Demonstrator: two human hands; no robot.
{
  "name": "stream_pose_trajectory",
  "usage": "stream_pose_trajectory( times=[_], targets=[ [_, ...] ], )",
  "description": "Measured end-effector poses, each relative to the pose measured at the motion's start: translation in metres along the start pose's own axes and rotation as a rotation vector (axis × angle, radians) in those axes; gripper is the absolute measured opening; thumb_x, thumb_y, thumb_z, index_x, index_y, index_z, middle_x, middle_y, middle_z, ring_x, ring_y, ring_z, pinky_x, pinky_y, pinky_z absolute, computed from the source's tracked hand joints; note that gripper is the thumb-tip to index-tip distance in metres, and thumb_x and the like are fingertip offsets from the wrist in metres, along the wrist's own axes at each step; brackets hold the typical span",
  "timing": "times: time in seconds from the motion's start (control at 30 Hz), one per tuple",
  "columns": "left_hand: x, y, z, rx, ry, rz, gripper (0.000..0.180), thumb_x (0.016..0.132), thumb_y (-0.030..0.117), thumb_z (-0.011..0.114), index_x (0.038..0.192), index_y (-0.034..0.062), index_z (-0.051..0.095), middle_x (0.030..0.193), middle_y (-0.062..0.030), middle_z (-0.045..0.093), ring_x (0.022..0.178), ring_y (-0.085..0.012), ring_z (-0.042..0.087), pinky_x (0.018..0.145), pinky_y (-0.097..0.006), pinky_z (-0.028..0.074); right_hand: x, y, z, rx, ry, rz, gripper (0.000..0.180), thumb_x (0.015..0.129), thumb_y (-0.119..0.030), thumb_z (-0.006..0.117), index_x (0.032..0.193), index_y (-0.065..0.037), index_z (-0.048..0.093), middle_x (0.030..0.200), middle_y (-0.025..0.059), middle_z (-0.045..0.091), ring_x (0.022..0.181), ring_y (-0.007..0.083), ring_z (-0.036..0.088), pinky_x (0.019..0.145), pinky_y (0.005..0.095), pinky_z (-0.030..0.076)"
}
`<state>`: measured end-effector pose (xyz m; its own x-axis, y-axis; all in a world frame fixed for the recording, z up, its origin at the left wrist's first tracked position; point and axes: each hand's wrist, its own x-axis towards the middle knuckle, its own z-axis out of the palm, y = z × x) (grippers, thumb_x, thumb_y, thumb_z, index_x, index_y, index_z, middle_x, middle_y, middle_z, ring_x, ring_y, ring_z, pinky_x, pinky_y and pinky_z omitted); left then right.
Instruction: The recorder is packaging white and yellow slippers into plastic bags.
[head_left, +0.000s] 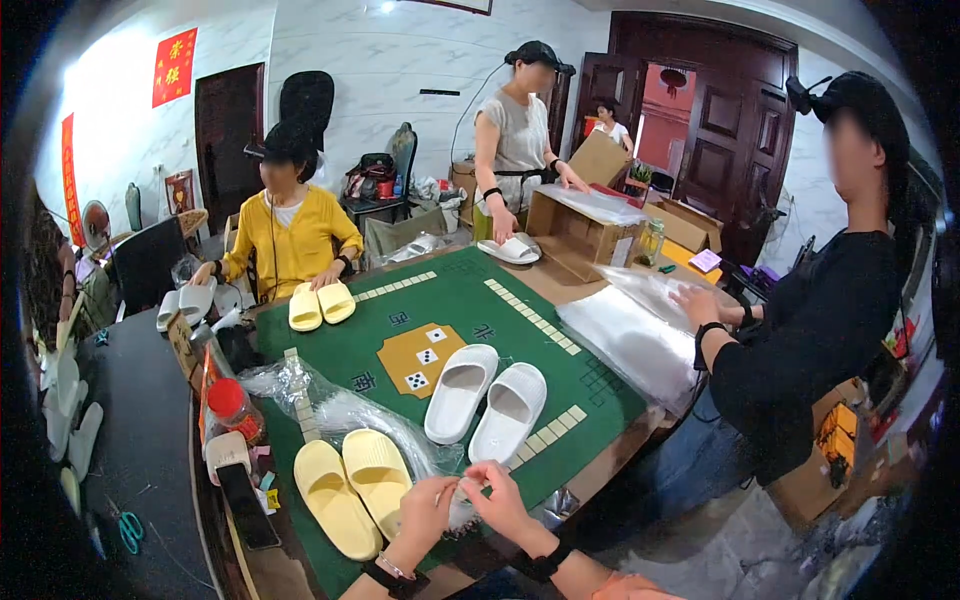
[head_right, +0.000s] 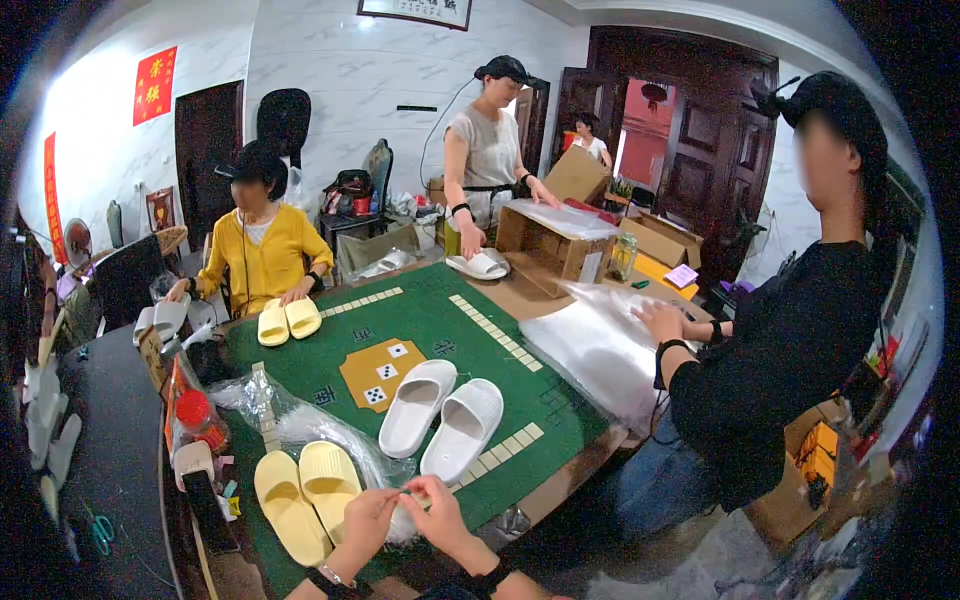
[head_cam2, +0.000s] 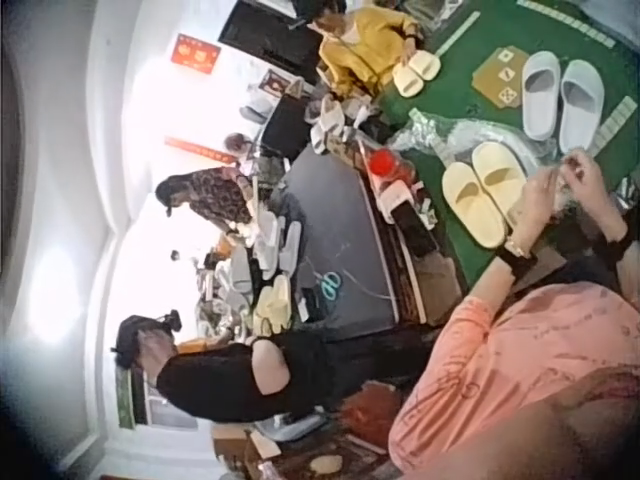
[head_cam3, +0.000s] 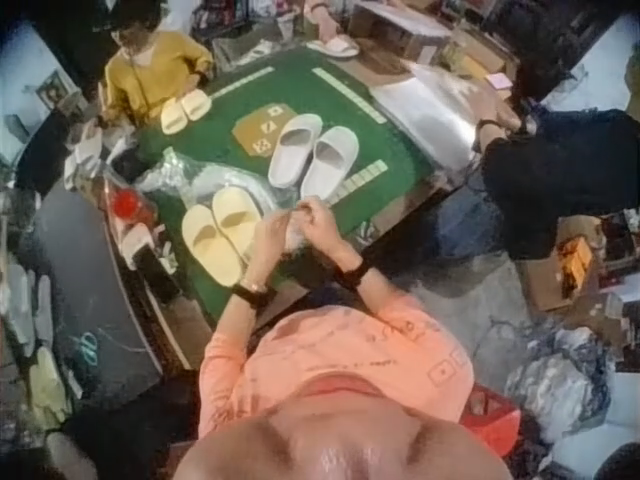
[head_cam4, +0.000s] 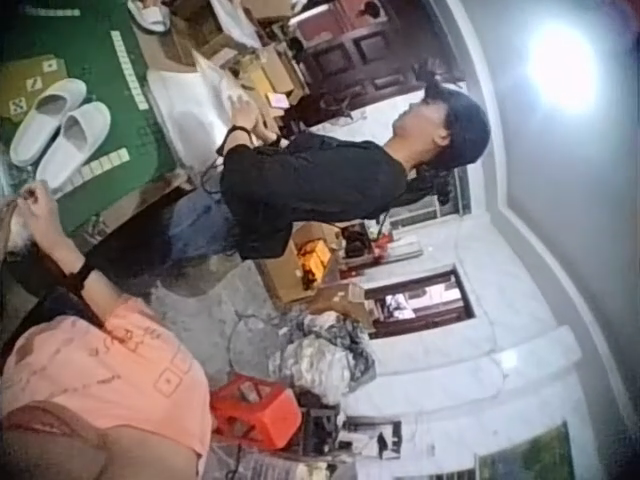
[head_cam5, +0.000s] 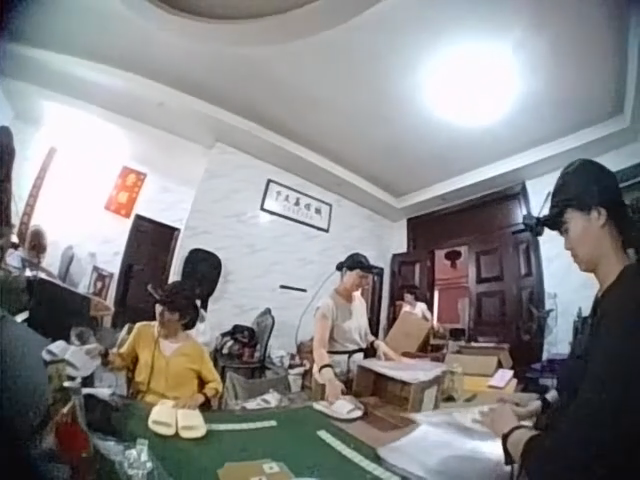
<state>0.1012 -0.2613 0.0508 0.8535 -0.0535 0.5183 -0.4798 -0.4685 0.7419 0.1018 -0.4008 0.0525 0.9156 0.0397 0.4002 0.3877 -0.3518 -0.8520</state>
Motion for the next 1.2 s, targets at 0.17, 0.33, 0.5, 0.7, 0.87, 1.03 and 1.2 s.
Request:
stream_pose_trajectory(
  times=[0.17, 0.33, 0.5, 0.7, 0.87, 1.03, 1.2],
  targets=[
    [-0.001, 0.019, -0.012, -0.035, 0.1, -0.06, 0.009, 0.073, 0.004, 0.061, 0.082, 0.0023, 0.062, 0.072, -0.013, 0.06, 0.069, -0.0274, 0.059, 0.063, -0.033, 0.046, 0.027, 0.032, 0.025, 0.006, -0.324, -0.33, 0.036, 0.072, -0.001, 0.054, 0.108, -0.001, 0.049, 0.116, 0.0166, 0.049, 0.109, 0.0313, 0.044, 0.095, 0.0358, 0.032],
    [-0.009, 0.039, -0.015, -0.015, -0.129, 0.134, 0.012, 0.071, 0.001, 0.062, 0.082, 0.0041, 0.064, 0.075, -0.0101, 0.061, 0.076, -0.0234, 0.059, 0.068, -0.032, 0.046, 0.036, 0.103, 0.054, -0.408, -0.533, -0.633, 0.039, 0.082, -0.023, 0.044, 0.112, 0.001, 0.05, 0.121, 0.0213, 0.044, 0.118, 0.0354, 0.035, 0.101, 0.0407, 0.026],
    [-0.007, 0.083, -0.036, -0.234, -0.302, 0.243, 0.015, 0.071, 0.0, 0.06, 0.085, 0.0027, 0.063, 0.081, -0.0103, 0.061, 0.079, -0.0253, 0.059, 0.076, -0.034, 0.045, 0.037, 0.124, 0.076, -0.367, -0.617, -0.356, 0.039, 0.086, -0.02, 0.039, 0.116, 0.005, 0.045, 0.124, 0.023, 0.04, 0.119, 0.0342, 0.034, 0.101, 0.04, 0.025],
    [0.004, 0.144, -0.083, -0.646, -0.26, 0.483, 0.012, 0.084, 0.006, 0.052, 0.086, -0.003, 0.06, 0.071, -0.0104, 0.061, 0.059, -0.0209, 0.056, 0.067, -0.036, 0.045, 0.038, 0.112, 0.07, -0.353, -0.596, -0.271, 0.037, 0.085, -0.015, 0.043, 0.117, 0.003, 0.044, 0.129, 0.0204, 0.036, 0.121, 0.0339, 0.032, 0.101, 0.0386, 0.026],
    [0.0, 0.154, -0.138, -0.971, -0.201, 0.297, 0.017, 0.085, 0.012, 0.054, 0.081, -0.0006, 0.064, 0.069, -0.0122, 0.062, 0.057, -0.0206, 0.057, 0.074, -0.037, 0.043, 0.037, 0.106, 0.066, -0.39, -0.602, -0.278, 0.036, 0.084, -0.013, 0.044, 0.117, 0.004, 0.043, 0.129, 0.0214, 0.035, 0.12, 0.0349, 0.032, 0.1, 0.0389, 0.026],
    [-0.019, 0.129, -0.155, -0.872, 0.104, 0.306, 0.022, 0.086, 0.016, 0.053, 0.101, 0.0015, 0.058, 0.069, -0.0111, 0.062, 0.047, -0.0208, 0.054, 0.073, -0.038, 0.044, 0.034, 0.073, 0.044, -0.327, -0.723, -0.256, 0.047, 0.08, -0.015, 0.051, 0.122, 0.001, 0.038, 0.135, 0.0199, 0.028, 0.124, 0.0328, 0.027, 0.103, 0.0371, 0.022],
    [-0.012, 0.071, -0.124, -0.561, 0.248, -0.31, 0.008, 0.075, -0.005, 0.058, 0.082, -0.003, 0.061, 0.082, -0.0094, 0.062, 0.071, -0.0151, 0.06, 0.069, -0.024, 0.046, 0.038, -0.048, -0.016, -0.781, -0.753, -0.272, 0.049, 0.075, -0.012, 0.053, 0.122, -0.004, 0.04, 0.126, 0.0184, 0.039, 0.116, 0.0354, 0.036, 0.095, 0.0397, 0.032]
  ],
)
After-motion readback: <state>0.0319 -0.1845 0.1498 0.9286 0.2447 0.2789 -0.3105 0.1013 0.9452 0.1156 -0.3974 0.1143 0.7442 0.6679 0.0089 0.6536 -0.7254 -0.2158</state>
